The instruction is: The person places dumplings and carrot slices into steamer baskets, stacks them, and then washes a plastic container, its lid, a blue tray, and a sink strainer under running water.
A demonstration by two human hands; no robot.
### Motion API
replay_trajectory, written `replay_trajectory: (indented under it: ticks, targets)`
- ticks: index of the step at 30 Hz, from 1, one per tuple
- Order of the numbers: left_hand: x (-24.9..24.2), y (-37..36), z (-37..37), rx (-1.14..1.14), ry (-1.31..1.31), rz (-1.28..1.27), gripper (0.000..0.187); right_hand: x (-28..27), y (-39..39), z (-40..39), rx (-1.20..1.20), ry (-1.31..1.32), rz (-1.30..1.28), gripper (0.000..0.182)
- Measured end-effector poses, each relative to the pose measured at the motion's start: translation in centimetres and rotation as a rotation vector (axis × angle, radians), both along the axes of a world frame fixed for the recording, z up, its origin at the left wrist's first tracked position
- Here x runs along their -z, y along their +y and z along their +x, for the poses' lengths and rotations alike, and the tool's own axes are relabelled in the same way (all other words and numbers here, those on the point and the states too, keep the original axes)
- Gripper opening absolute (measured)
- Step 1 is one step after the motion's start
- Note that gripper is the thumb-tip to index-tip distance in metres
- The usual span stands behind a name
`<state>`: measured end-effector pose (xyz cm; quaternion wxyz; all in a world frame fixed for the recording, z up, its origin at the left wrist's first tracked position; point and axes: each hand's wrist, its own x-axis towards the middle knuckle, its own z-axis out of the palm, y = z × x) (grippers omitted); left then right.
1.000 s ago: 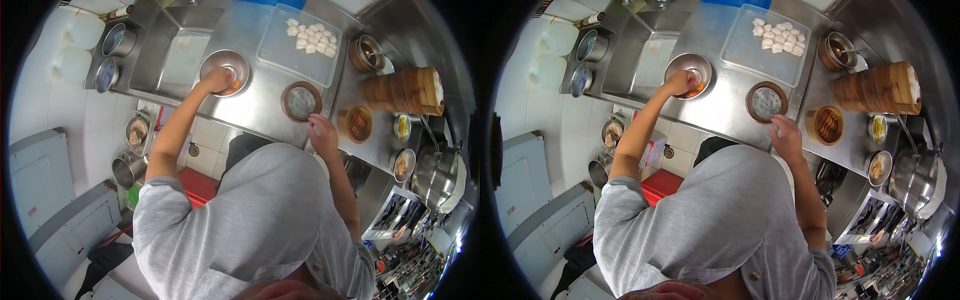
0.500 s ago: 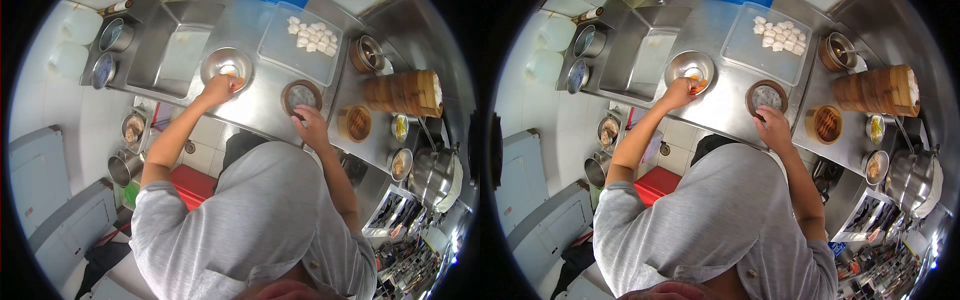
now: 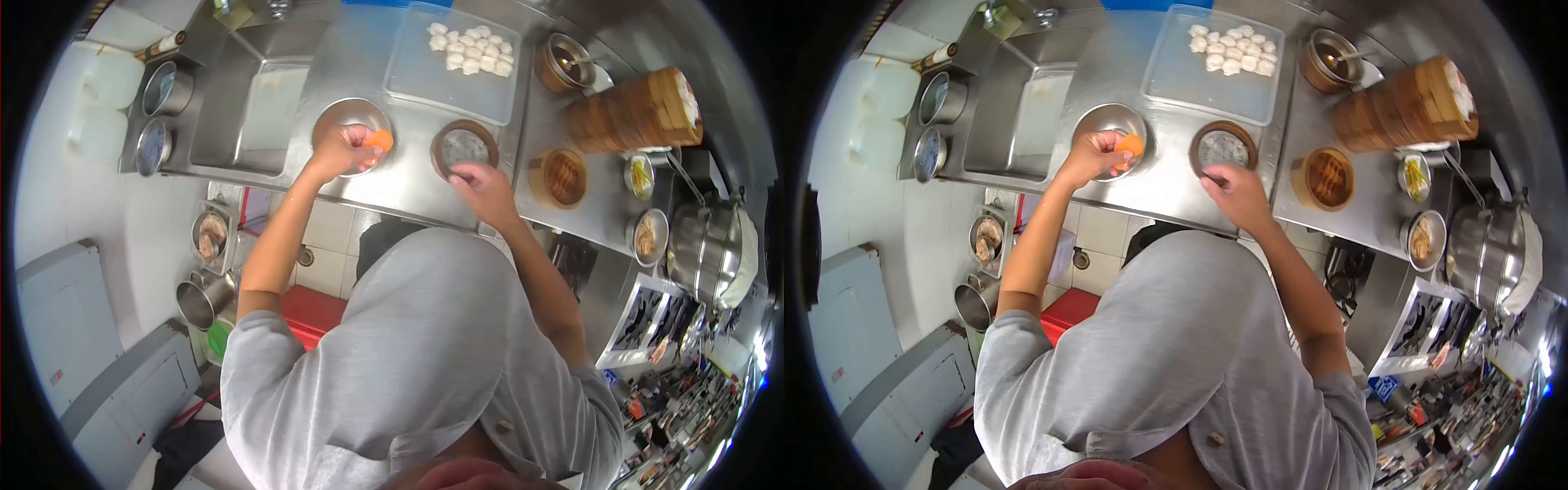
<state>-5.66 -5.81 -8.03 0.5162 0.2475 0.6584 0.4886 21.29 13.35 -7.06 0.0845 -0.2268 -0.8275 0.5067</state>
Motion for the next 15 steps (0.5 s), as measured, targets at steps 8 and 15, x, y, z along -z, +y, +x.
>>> replay_trajectory:
  ticks: [8,15]
  targets:
    - [-2.6,4.0,6.7,0.236,-0.060,0.096,0.015,-1.2,-0.3,-2.3,0.123,0.066,-0.618,0.022]
    - [0.9,2.8,8.9,0.028,-0.299,0.140,0.026,3.2,5.2,-0.5,0.287,-0.040,-0.149,0.014]
